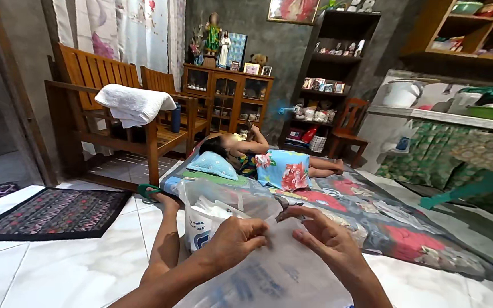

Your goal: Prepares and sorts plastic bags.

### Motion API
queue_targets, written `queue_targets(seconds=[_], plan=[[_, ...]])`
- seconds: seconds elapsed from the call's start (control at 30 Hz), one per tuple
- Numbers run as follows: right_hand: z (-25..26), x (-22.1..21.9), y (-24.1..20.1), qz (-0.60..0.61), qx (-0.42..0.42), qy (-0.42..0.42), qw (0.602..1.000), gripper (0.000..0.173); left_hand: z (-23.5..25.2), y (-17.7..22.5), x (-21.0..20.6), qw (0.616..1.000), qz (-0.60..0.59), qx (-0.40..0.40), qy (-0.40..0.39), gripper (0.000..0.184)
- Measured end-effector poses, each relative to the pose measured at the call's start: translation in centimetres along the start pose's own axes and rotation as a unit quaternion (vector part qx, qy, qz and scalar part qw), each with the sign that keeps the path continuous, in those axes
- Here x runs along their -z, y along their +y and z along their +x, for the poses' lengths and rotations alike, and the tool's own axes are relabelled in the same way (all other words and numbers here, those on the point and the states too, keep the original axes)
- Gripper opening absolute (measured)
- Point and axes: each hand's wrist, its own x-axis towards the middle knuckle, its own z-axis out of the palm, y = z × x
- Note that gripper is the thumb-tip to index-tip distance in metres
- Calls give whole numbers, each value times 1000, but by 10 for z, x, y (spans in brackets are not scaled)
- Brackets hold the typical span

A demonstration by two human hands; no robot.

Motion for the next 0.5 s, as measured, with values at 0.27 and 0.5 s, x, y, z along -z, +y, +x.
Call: queue_targets(seconds=[0.27,0.5], plan=[[-16,26,13,113,-54,171,977,23,-48,-31,55,970,141,140,-141,36],[-42,41,19,129,-94,228,960,30,-128,-64,113,952,24,303,-23,30]])
